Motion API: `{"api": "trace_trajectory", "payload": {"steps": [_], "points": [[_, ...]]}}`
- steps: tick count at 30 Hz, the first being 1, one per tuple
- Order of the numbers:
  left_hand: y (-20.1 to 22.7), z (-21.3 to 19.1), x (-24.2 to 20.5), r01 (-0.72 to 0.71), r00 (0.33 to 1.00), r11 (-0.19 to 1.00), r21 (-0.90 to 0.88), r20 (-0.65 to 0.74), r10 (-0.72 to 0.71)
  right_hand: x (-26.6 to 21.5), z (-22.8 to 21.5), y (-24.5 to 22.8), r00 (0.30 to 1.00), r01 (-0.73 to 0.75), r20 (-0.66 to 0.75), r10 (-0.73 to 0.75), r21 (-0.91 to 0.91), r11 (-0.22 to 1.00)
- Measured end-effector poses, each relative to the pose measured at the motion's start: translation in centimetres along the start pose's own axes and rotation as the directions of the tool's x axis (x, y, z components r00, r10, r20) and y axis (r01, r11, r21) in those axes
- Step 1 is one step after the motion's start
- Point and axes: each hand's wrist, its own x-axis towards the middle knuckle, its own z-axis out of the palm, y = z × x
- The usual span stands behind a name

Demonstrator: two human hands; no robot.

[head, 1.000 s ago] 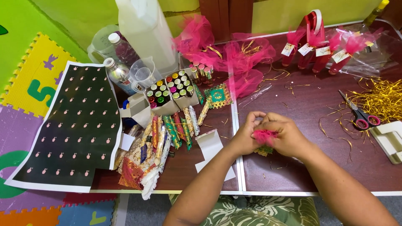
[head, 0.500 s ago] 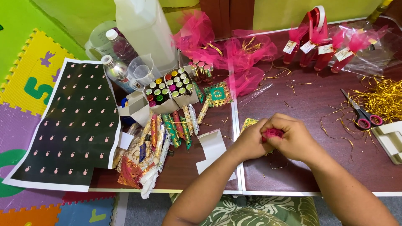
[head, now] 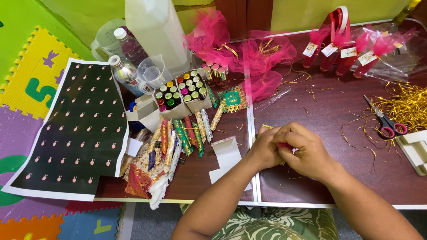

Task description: Assembling decorative souvenirs by tying pink tulle fabric to small square patches and trimming with scissors.

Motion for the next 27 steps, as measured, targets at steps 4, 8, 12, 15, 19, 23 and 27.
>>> {"api": "trace_trajectory", "payload": {"steps": [4,8,12,15,19,23,27], "points": [[0.4,0.1,0.1,-0.042,0.997,0.999,-0.008,-0.067,0.042,-0.3,0.3,0.3,0.998,0.027,-0.067,-0.023,0.053,0.998],[1.4,-0.6,0.5,-0.071,0.987,0.997,-0.035,-0.149,0.065,-0.2,-0.4,0.9,0.979,0.060,-0.203,-0.028,0.153,0.986],[0.2,-0.2,0.2,-0.059,0.984,0.985,-0.160,-0.176,0.031,0.0,-0.6,2.5,0.954,0.047,-0.301,0.016,0.200,0.979],[0.3,-0.9,0.9,-0.077,0.963,0.982,-0.172,-0.267,0.028,-0.1,-0.1,4.1,0.950,0.018,-0.309,0.045,0.200,0.980],[2.2,-3.2,0.8,-0.044,0.944,0.920,-0.390,-0.317,-0.089,-0.8,1.9,6.6,0.966,-0.093,-0.220,0.137,0.202,0.975],[1.9,-5.1,0.9,-0.009,0.930,0.872,-0.489,-0.325,-0.173,-1.1,3.6,6.3,0.941,-0.316,0.037,0.336,0.450,0.835],[-0.9,-5.9,0.0,0.092,0.956,0.746,-0.659,-0.151,-0.252,-1.3,4.6,6.4,0.876,-0.483,0.289,0.387,0.493,0.723]]}}
